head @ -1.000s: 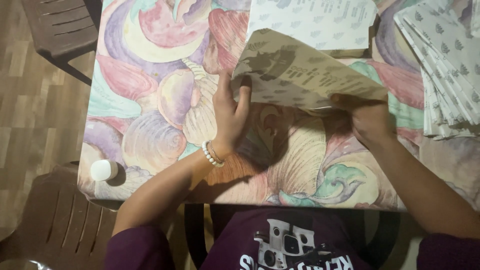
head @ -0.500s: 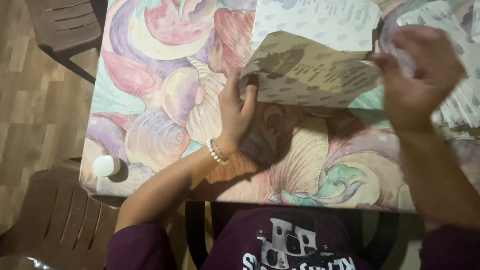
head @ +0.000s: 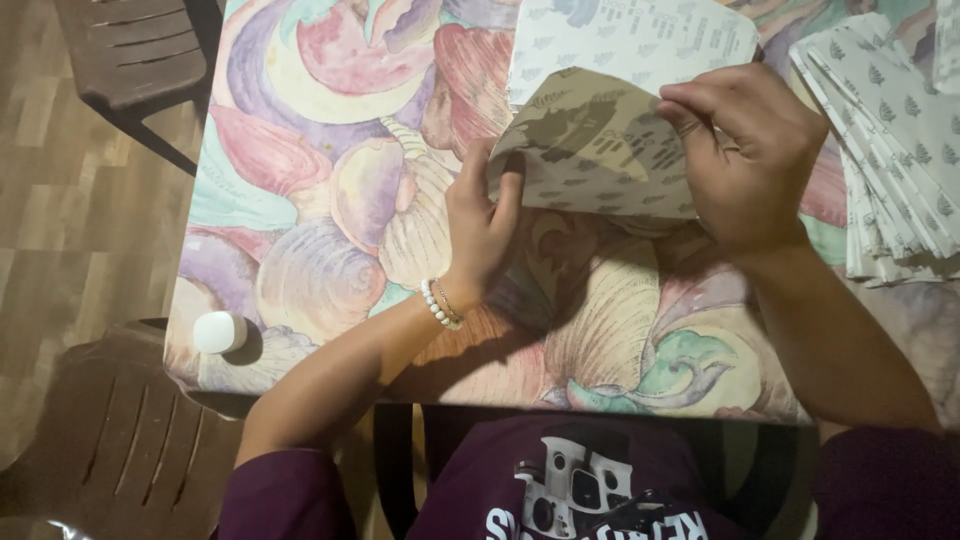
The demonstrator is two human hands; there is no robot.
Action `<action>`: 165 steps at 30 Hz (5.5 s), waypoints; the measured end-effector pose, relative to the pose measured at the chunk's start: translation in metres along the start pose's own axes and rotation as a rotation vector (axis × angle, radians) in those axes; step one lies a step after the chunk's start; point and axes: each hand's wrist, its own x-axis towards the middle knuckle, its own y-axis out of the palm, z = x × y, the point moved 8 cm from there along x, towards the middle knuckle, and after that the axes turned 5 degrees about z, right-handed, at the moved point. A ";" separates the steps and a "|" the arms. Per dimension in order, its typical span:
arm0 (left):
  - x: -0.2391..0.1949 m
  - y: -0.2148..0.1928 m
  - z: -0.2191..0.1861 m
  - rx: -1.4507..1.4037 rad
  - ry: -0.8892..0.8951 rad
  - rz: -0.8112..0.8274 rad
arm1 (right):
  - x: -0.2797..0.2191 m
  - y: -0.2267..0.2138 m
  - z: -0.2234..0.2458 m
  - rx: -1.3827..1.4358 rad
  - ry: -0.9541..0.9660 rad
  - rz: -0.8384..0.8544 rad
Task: Folding individual sheets of patterned paper and stacking them on a table.
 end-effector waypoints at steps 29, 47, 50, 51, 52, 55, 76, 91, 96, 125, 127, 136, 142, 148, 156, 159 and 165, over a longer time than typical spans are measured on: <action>-0.046 -0.020 0.002 0.017 -0.556 0.376 | -0.020 0.043 0.001 0.110 1.133 0.833; 0.044 0.053 0.031 0.649 0.333 0.763 | -0.077 0.123 -0.075 -0.041 0.444 0.675; 0.044 0.051 0.026 0.722 0.401 0.740 | -0.074 0.121 -0.070 -0.072 0.428 0.686; 0.042 0.052 0.028 0.709 0.420 0.765 | -0.071 0.120 -0.066 -0.073 0.442 0.716; 0.042 0.052 0.029 0.696 0.437 0.788 | -0.068 0.118 -0.063 -0.075 0.454 0.746; 0.040 0.051 0.025 0.655 0.456 0.800 | -0.065 0.118 -0.061 -0.074 0.455 0.758; 0.021 0.018 0.004 -0.153 -0.399 0.468 | -0.003 0.027 -0.042 0.166 0.477 0.416; 0.041 -0.032 -0.034 0.047 -0.044 0.073 | -0.056 -0.001 -0.073 0.771 0.792 0.091; 0.035 -0.026 -0.008 0.037 -0.024 -0.006 | -0.103 0.036 -0.104 0.814 0.821 -0.076; 0.014 -0.019 -0.011 0.037 0.075 -0.145 | -0.139 0.055 -0.121 0.720 0.965 -0.228; 0.015 -0.019 -0.006 0.022 0.076 -0.161 | -0.133 0.053 -0.116 0.716 0.961 -0.249; 0.021 -0.021 0.001 0.025 0.083 -0.181 | -0.110 0.034 -0.083 0.767 1.005 -0.288; 0.022 -0.018 0.003 -0.003 0.073 -0.169 | -0.126 0.047 -0.103 0.835 1.032 -0.347; 0.018 -0.014 0.016 0.022 0.053 -0.182 | -0.129 0.051 -0.108 0.722 0.956 -0.270; 0.019 -0.017 -0.003 0.098 0.010 -0.134 | -0.028 -0.007 -0.052 0.245 0.198 -0.188; 0.020 -0.017 -0.004 0.096 0.007 -0.129 | -0.003 0.006 -0.022 0.110 0.061 -0.112; 0.019 -0.017 -0.008 0.082 0.010 -0.115 | 0.019 0.018 0.012 0.005 -0.053 -0.060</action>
